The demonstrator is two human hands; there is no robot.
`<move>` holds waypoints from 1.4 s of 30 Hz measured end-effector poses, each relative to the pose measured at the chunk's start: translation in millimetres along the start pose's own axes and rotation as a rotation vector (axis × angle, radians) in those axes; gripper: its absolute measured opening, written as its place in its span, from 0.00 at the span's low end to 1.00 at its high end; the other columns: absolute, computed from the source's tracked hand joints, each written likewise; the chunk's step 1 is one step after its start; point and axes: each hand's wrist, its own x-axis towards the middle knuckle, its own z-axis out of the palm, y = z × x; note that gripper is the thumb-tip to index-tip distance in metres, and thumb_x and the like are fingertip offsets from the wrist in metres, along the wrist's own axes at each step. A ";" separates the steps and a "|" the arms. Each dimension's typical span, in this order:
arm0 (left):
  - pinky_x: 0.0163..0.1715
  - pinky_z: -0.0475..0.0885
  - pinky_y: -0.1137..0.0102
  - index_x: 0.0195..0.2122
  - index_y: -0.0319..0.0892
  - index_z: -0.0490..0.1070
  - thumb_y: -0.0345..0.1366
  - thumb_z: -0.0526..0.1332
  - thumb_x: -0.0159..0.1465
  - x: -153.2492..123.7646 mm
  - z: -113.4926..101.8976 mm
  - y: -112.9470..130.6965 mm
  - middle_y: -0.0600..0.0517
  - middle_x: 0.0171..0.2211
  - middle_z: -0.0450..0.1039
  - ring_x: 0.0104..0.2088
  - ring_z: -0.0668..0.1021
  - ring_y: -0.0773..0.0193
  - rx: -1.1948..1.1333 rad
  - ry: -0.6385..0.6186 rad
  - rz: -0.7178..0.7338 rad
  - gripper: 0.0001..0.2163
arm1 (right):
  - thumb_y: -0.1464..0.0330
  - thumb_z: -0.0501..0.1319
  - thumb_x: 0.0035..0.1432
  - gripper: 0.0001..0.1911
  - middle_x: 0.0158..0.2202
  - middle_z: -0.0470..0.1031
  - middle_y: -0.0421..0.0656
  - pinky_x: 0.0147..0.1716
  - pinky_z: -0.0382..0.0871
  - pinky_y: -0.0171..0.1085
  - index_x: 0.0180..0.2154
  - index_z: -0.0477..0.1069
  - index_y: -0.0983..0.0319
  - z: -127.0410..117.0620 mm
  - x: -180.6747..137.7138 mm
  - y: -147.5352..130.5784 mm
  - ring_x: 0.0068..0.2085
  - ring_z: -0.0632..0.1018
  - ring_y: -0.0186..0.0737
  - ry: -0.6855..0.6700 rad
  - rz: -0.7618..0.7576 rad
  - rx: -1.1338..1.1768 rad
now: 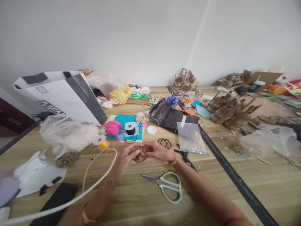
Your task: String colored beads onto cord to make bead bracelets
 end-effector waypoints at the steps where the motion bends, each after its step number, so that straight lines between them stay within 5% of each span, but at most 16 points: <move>1: 0.26 0.66 0.72 0.42 0.38 0.70 0.39 0.63 0.54 -0.7 -1.0 -2.4 0.51 0.27 0.73 0.26 0.73 0.68 -0.015 0.000 -0.004 0.16 | 0.62 0.62 0.56 0.16 0.34 0.76 0.43 0.36 0.72 0.35 0.43 0.70 0.66 2.6 -0.6 2.8 0.34 0.77 0.35 0.023 0.024 -0.010; 5: 0.28 0.68 0.70 0.44 0.38 0.68 0.37 0.66 0.50 -1.5 -8.4 -17.1 0.51 0.29 0.74 0.28 0.75 0.65 0.004 0.024 -0.047 0.20 | 0.63 0.60 0.56 0.12 0.27 0.75 0.41 0.27 0.68 0.31 0.34 0.72 0.66 5.7 -4.9 14.2 0.26 0.73 0.31 0.191 0.062 -0.217; 11: 0.31 0.71 0.68 0.38 0.37 0.70 0.38 0.64 0.50 0.4 -11.2 -35.0 0.51 0.26 0.75 0.28 0.76 0.63 0.219 0.144 -0.053 0.15 | 0.67 0.56 0.58 0.09 0.24 0.71 0.39 0.22 0.63 0.28 0.33 0.70 0.66 2.0 -13.0 18.0 0.23 0.70 0.30 0.364 0.060 -0.419; 22: 0.33 0.72 0.68 0.34 0.38 0.73 0.43 0.62 0.53 -6.2 -18.7 -49.4 0.49 0.26 0.76 0.29 0.77 0.62 0.302 0.116 -0.030 0.14 | 0.63 0.53 0.60 0.10 0.19 0.69 0.36 0.20 0.64 0.28 0.32 0.65 0.63 -53.7 -32.8 -6.2 0.19 0.70 0.30 0.620 0.100 -0.474; 25: 0.32 0.72 0.67 0.34 0.38 0.73 0.45 0.63 0.52 -6.9 -19.3 -49.2 0.49 0.26 0.77 0.29 0.77 0.61 0.297 0.124 -0.049 0.15 | 0.64 0.51 0.61 0.11 0.20 0.71 0.37 0.19 0.63 0.29 0.34 0.66 0.64 -65.0 -34.5 1.3 0.19 0.70 0.31 0.626 0.195 -0.540; 32: 0.32 0.72 0.68 0.33 0.38 0.73 0.44 0.61 0.53 -8.5 -20.4 -50.9 0.49 0.26 0.76 0.29 0.77 0.61 0.318 0.133 -0.033 0.14 | 0.71 0.56 0.57 0.08 0.41 0.73 0.47 0.36 0.62 0.32 0.39 0.71 0.63 -69.7 -41.6 20.6 0.41 0.74 0.39 0.614 0.499 -1.353; 37: 0.31 0.72 0.68 0.33 0.39 0.74 0.40 0.58 0.56 -9.8 -18.9 -53.0 0.48 0.28 0.77 0.29 0.77 0.61 0.479 0.169 0.027 0.11 | 0.66 0.55 0.59 0.09 0.41 0.72 0.46 0.33 0.60 0.34 0.39 0.70 0.62 -71.1 -44.2 19.6 0.42 0.74 0.42 0.516 0.594 -1.494; 42: 0.40 0.72 0.64 0.32 0.42 0.74 0.35 0.55 0.58 -10.1 -20.9 -53.5 0.47 0.34 0.75 0.36 0.76 0.58 0.850 0.343 0.230 0.08 | 0.70 0.52 0.60 0.08 0.40 0.73 0.48 0.33 0.59 0.34 0.38 0.69 0.64 -72.2 -41.7 20.6 0.40 0.75 0.41 0.448 0.651 -1.520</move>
